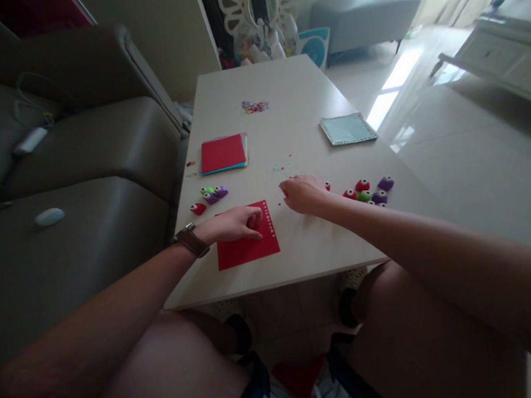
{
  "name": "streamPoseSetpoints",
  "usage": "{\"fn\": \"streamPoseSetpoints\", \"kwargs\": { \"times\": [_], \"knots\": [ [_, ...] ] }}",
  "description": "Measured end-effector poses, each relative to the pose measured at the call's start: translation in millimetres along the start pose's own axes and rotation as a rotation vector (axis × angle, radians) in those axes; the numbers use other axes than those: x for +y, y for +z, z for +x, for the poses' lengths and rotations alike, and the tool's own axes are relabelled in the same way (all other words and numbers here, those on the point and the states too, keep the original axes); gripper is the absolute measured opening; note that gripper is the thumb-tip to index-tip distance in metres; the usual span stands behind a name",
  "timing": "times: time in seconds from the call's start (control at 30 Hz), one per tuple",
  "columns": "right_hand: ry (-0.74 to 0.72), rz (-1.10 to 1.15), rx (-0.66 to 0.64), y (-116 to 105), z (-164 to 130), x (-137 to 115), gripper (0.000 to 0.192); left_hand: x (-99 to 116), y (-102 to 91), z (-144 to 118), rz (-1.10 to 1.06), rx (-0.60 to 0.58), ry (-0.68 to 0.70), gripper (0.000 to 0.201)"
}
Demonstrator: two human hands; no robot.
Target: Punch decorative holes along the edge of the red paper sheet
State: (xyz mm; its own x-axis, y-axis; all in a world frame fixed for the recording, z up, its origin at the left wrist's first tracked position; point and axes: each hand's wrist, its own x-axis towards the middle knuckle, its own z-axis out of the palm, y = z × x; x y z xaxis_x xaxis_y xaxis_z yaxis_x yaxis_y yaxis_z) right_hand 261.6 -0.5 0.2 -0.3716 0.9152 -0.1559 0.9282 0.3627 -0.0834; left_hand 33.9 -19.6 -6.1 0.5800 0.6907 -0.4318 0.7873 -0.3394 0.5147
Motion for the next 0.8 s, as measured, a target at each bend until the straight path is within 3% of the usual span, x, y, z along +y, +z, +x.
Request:
{"fn": "streamPoseSetpoints", "kwargs": {
  "times": [0.1, 0.27, 0.43, 0.53, 0.7, 0.8],
  "knots": [
    [-0.024, 0.104, -0.003, -1.0, 1.6, 3.4, 0.018, -0.8, 0.5, 0.4, -0.002, -0.002, 0.003, 0.026],
    [-0.212, 0.404, -0.077, 9.3, 7.0, 6.7, 0.012, -3.6, 2.8, 1.7, 0.002, 0.020, -0.004, 0.026],
    [-0.135, 0.587, -0.163, 16.3, 13.9, 10.5, 0.015, -6.7, 4.7, 4.1, -0.004, 0.023, 0.015, 0.028],
    [-0.095, 0.591, -0.164, 14.2, 15.0, 11.3, 0.018, -7.7, 4.9, 4.7, -0.006, 0.018, 0.025, 0.028],
    [0.030, 0.486, 0.035, 6.8, 12.5, 10.2, 0.038, -5.1, 3.1, 2.5, 0.009, 0.017, 0.017, 0.029],
    [0.015, 0.447, 0.019, 5.4, 10.0, 10.7, 0.033, -2.7, 1.9, 1.2, 0.007, 0.004, 0.009, 0.027]
  ]
}}
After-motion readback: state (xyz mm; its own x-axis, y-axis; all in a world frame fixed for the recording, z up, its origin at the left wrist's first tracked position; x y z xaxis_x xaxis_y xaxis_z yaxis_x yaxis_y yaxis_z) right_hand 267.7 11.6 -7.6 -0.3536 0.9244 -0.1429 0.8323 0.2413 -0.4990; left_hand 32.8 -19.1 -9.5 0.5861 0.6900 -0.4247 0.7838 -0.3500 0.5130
